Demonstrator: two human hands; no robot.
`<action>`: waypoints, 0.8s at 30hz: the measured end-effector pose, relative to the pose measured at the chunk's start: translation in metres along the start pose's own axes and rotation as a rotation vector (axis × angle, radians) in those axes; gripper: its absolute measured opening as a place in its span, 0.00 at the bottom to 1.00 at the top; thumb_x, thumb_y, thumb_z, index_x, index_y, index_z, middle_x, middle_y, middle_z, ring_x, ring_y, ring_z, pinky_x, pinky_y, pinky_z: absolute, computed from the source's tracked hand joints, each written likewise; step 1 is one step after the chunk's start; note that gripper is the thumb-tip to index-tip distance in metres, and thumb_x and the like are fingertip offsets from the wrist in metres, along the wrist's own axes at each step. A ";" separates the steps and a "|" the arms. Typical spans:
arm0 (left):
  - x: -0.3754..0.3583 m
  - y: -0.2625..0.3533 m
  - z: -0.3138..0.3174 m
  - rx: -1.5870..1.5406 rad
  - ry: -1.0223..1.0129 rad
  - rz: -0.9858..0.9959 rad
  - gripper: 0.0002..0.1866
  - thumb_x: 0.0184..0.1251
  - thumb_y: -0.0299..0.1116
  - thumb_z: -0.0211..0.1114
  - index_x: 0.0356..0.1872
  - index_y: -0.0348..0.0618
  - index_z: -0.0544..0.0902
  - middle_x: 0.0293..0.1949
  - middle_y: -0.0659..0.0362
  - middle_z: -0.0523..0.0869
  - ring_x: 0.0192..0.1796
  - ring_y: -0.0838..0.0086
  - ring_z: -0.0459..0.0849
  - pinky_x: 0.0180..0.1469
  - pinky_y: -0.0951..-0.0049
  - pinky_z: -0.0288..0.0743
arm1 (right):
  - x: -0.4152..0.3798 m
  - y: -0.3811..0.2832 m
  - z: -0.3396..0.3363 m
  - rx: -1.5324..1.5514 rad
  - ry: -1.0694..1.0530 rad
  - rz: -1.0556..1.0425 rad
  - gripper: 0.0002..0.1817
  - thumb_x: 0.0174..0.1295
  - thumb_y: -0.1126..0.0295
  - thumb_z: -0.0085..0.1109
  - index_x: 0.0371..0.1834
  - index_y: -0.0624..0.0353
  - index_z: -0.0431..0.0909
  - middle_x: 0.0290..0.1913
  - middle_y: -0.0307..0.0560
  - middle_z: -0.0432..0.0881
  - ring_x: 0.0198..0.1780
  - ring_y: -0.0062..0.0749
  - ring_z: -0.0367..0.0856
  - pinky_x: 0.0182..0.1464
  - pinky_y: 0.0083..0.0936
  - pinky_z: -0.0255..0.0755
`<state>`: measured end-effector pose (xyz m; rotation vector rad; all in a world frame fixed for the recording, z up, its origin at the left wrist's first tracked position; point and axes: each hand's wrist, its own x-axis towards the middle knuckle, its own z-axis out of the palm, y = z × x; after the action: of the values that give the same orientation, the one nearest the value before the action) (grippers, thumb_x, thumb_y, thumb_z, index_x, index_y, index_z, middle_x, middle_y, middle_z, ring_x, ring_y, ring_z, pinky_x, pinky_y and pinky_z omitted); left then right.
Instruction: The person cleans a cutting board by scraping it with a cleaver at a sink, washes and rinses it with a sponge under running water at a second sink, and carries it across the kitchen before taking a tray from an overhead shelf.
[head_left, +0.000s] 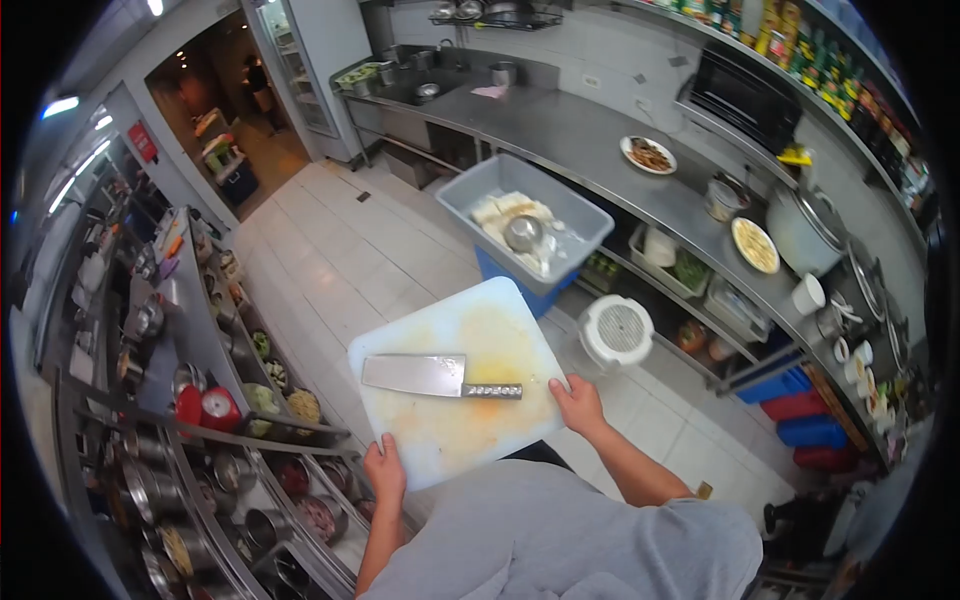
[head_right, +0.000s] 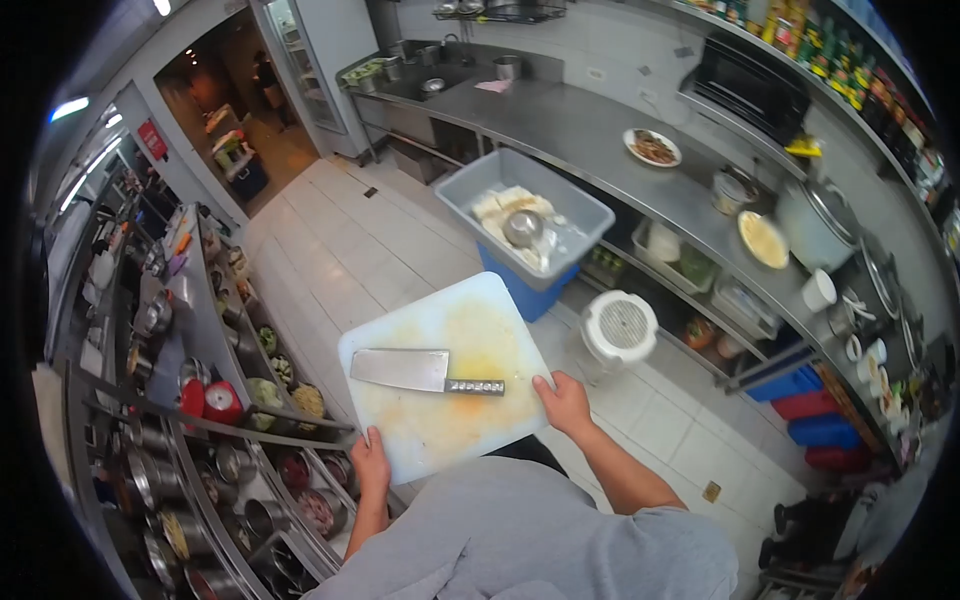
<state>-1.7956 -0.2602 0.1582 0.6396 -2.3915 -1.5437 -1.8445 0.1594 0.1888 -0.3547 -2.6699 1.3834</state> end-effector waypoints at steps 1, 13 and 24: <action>0.029 0.005 0.008 -0.003 0.024 0.002 0.26 0.89 0.47 0.63 0.41 0.28 0.86 0.35 0.44 0.91 0.38 0.65 0.86 0.46 0.58 0.80 | 0.035 -0.010 0.014 -0.002 -0.028 -0.011 0.27 0.78 0.47 0.66 0.42 0.68 0.88 0.29 0.60 0.87 0.29 0.42 0.85 0.36 0.43 0.77; 0.374 0.052 0.070 -0.036 0.110 -0.072 0.23 0.89 0.44 0.63 0.44 0.26 0.87 0.39 0.50 0.93 0.41 0.70 0.86 0.49 0.60 0.82 | 0.396 -0.102 0.212 -0.061 -0.150 -0.064 0.33 0.76 0.41 0.65 0.32 0.67 0.82 0.28 0.66 0.85 0.30 0.57 0.87 0.36 0.49 0.76; 0.783 0.125 0.163 0.046 -0.141 0.023 0.25 0.88 0.46 0.65 0.36 0.29 0.84 0.30 0.49 0.88 0.33 0.69 0.82 0.41 0.59 0.78 | 0.659 -0.199 0.320 0.001 0.055 0.091 0.29 0.78 0.45 0.65 0.39 0.66 0.87 0.24 0.54 0.82 0.27 0.34 0.78 0.34 0.42 0.73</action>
<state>-2.5811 -0.4541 0.1661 0.5268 -2.5338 -1.5773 -2.5778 -0.0346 0.1617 -0.5127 -2.6393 1.3776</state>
